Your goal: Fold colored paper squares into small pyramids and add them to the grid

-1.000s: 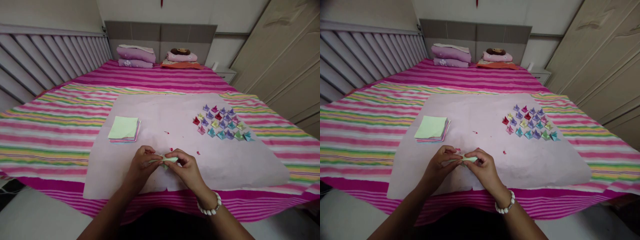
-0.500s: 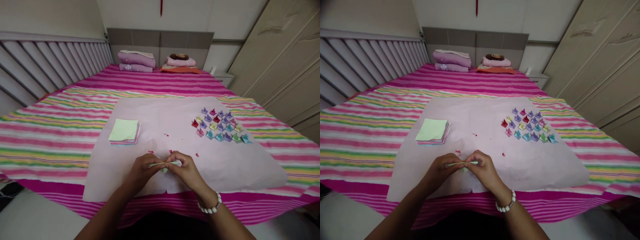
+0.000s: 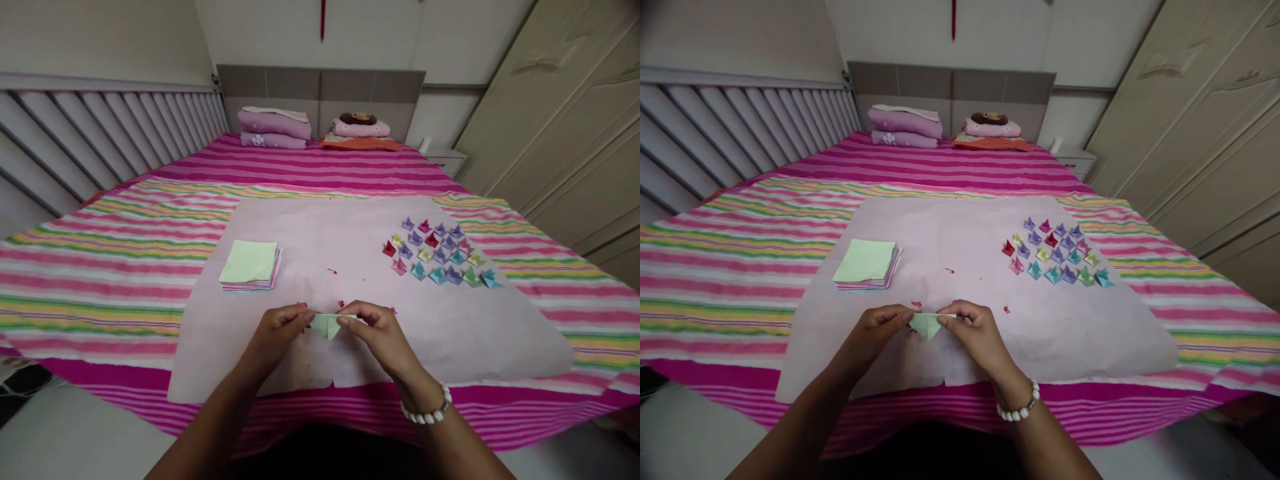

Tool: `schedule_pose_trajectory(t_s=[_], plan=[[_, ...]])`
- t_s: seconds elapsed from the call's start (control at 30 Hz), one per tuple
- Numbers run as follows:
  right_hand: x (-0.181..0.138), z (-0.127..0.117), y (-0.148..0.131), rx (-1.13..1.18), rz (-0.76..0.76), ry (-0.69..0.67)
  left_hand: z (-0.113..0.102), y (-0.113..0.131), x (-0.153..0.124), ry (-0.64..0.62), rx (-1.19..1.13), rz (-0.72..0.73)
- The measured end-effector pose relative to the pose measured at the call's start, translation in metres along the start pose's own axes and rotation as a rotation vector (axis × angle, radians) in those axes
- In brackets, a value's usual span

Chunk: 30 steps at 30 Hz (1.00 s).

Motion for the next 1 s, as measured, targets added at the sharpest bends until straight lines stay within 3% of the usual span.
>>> schedule_pose_trajectory(t_s=[0.2,0.4,0.6,0.77,1.0], plan=[[-0.001,0.000,0.003,0.093,0.053,0.021,0.003,-0.009,0.003,0.144,-0.174,-0.078],[0.000,0.003,0.010,0.153,0.086,0.094,0.013,-0.019,0.002,0.198,-0.305,-0.153],[-0.002,0.008,0.014,0.164,0.078,0.116,0.029,-0.018,-0.007,0.016,-0.314,-0.150],[-0.001,0.008,0.016,0.164,0.042,0.151,0.029,-0.020,-0.007,0.025,-0.093,-0.123],[0.001,0.008,0.001,0.041,-0.004,0.015,0.022,-0.015,-0.009,-0.102,0.051,-0.021]])
Point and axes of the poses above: each hand's wrist, its own x-axis towards the middle knuckle, its own z-axis out of the palm, y = z × x, the point moved 1 cm from there along x, towards the middle knuckle, and after that the axes turned 9 degrees about y, right-handed, at the moved point
